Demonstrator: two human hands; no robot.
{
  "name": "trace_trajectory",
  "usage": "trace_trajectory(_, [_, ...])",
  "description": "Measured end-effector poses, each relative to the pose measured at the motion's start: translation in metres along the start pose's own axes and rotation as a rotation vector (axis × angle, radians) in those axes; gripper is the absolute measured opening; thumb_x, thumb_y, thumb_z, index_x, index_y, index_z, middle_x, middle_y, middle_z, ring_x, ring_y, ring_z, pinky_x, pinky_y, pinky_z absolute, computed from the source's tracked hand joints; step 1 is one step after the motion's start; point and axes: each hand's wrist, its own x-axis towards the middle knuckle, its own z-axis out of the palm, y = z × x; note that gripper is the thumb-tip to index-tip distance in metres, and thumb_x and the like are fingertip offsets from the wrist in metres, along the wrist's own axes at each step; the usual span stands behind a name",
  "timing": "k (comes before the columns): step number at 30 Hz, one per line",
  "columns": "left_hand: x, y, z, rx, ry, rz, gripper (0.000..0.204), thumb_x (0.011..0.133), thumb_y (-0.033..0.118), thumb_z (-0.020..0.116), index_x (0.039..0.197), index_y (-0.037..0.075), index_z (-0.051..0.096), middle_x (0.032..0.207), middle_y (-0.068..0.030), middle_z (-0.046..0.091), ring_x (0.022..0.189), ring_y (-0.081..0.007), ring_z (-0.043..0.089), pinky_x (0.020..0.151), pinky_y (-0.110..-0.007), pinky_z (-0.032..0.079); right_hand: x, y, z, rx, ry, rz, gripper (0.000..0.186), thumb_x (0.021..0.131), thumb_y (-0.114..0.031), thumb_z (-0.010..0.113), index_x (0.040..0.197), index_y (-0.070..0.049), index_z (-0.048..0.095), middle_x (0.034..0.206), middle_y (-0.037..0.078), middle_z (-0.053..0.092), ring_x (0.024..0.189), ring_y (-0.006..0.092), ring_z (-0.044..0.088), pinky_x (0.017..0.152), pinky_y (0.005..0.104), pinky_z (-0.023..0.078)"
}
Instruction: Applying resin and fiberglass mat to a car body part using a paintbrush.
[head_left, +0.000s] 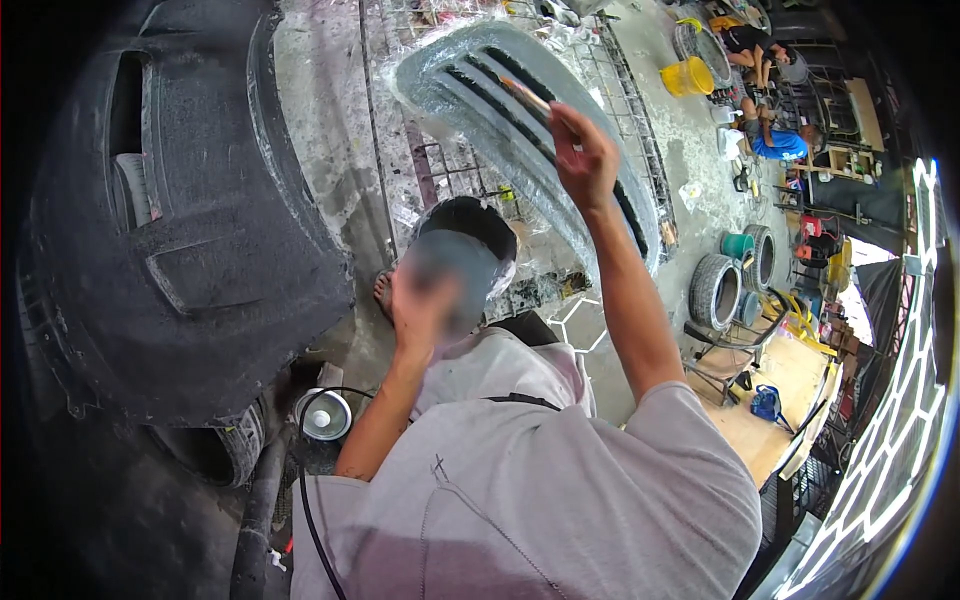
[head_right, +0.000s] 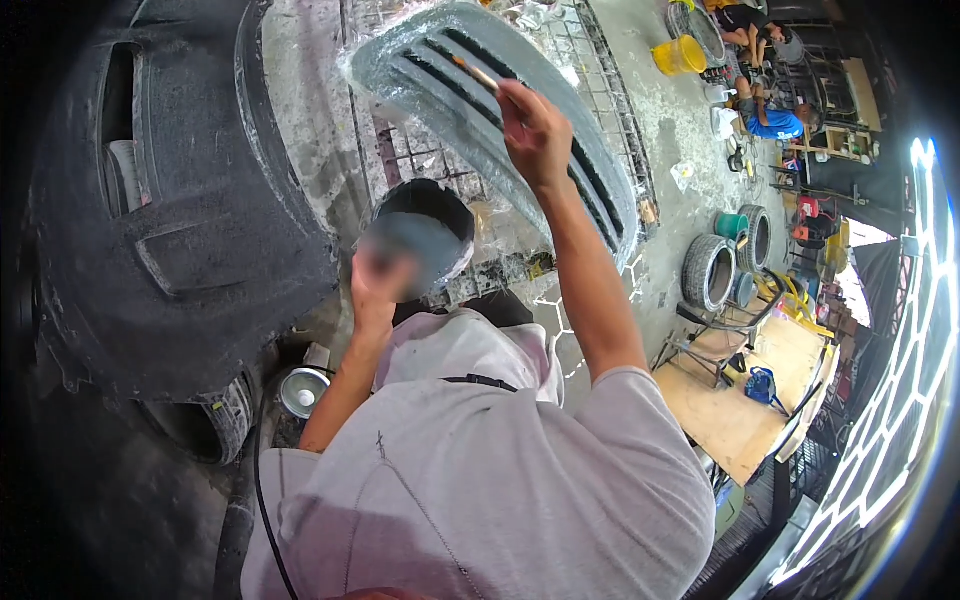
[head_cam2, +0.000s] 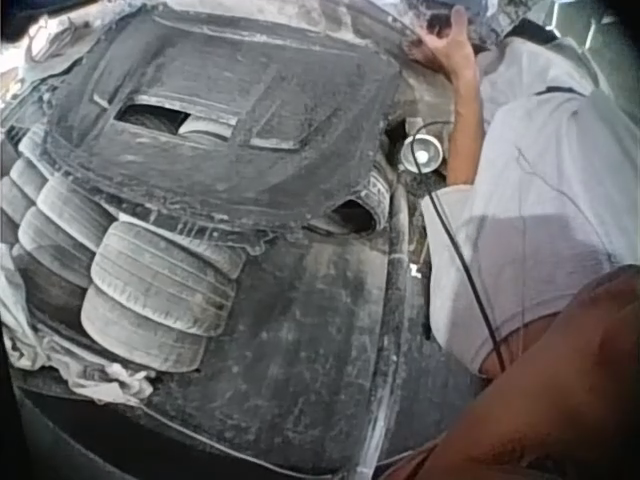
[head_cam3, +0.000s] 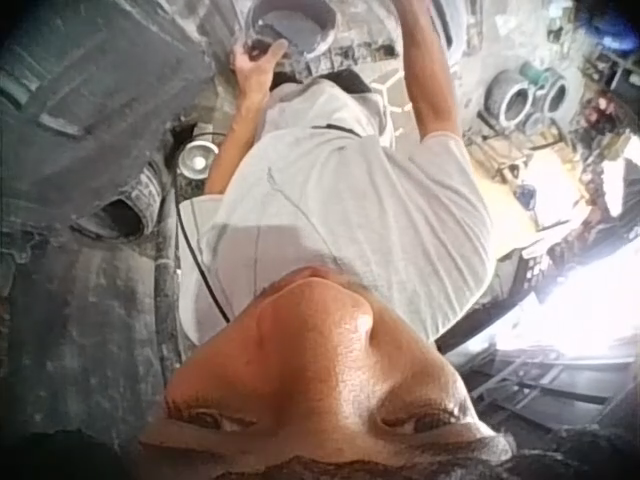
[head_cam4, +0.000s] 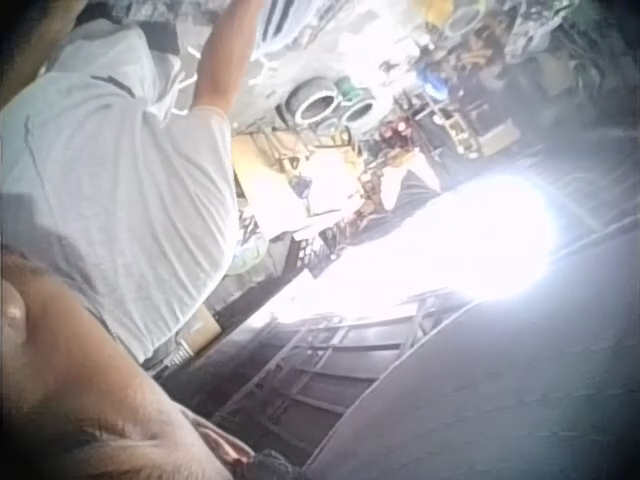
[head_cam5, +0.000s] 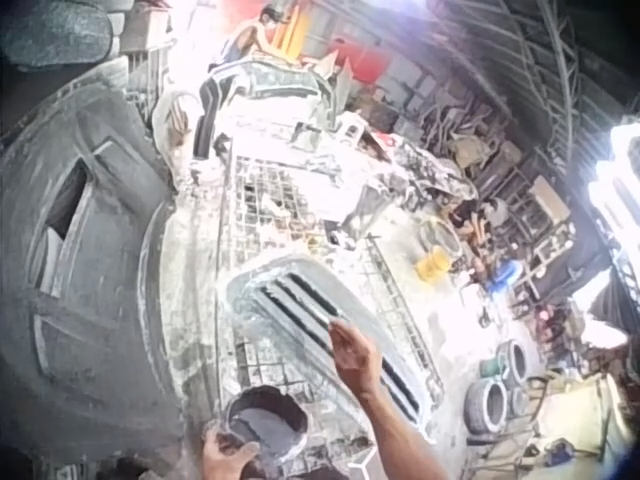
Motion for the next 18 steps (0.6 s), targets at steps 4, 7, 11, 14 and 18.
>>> trace_trajectory(4, [0.001, 0.001, 0.007, 0.024, 0.007, 0.007, 0.086, 0.078, 0.016, 0.084, 0.142, -0.005, 0.031, 0.12, -0.0108, 0.056, 0.109, -0.0185, 0.055, 0.099, -0.033, 0.043, 0.048, 0.002, 0.029, 0.081, -0.074, -0.088, 0.024, 0.083, -0.007, 0.071, 0.106, -0.013, 0.071, 0.094, 0.009, 0.073, 0.08, 0.026, 0.071, 0.068, 0.0333, 0.055])
trace_trajectory(7, [0.0, 0.002, 0.007, 0.046, 0.016, 0.014, 0.088, 0.078, 0.018, 0.085, 0.143, -0.005, 0.03, 0.119, -0.0106, 0.056, 0.108, -0.0182, 0.055, 0.098, -0.032, 0.043, 0.052, 0.019, 0.038, 0.085, -0.11, -0.112, 0.023, 0.083, -0.009, 0.071, 0.106, -0.013, 0.07, 0.093, 0.01, 0.072, 0.08, 0.0267, 0.07, 0.068, 0.0342, 0.055])
trace_trajectory(11, [0.0, -0.001, 0.004, 0.091, 0.03, 0.008, 0.088, 0.078, 0.02, 0.084, 0.142, -0.006, 0.03, 0.12, -0.0112, 0.057, 0.108, -0.0181, 0.055, 0.097, -0.031, 0.042, 0.023, 0.039, 0.008, -0.033, -0.197, -0.044, 0.019, 0.085, -0.012, 0.071, 0.104, -0.013, 0.071, 0.091, 0.011, 0.071, 0.075, 0.0274, 0.069, 0.065, 0.0347, 0.053])
trace_trajectory(14, [-0.001, -0.005, 0.002, 0.04, 0.016, 0.037, 0.087, 0.079, 0.021, 0.084, 0.142, -0.006, 0.03, 0.12, -0.0113, 0.057, 0.107, -0.0175, 0.055, 0.097, -0.031, 0.043, -0.01, 0.05, -0.025, -0.047, -0.22, 0.038, 0.018, 0.086, -0.012, 0.071, 0.104, -0.013, 0.071, 0.089, 0.011, 0.071, 0.072, 0.0263, 0.068, 0.064, 0.0335, 0.052])
trace_trajectory(18, [-0.003, 0.001, 0.007, 0.054, 0.011, 0.022, 0.087, 0.079, 0.022, 0.084, 0.141, -0.006, 0.031, 0.119, -0.0109, 0.057, 0.105, -0.0169, 0.056, 0.096, -0.03, 0.043, -0.03, 0.047, -0.058, -0.089, -0.218, 0.074, 0.02, 0.085, -0.008, 0.071, 0.104, -0.013, 0.072, 0.091, 0.01, 0.072, 0.074, 0.0236, 0.069, 0.064, 0.0308, 0.053])
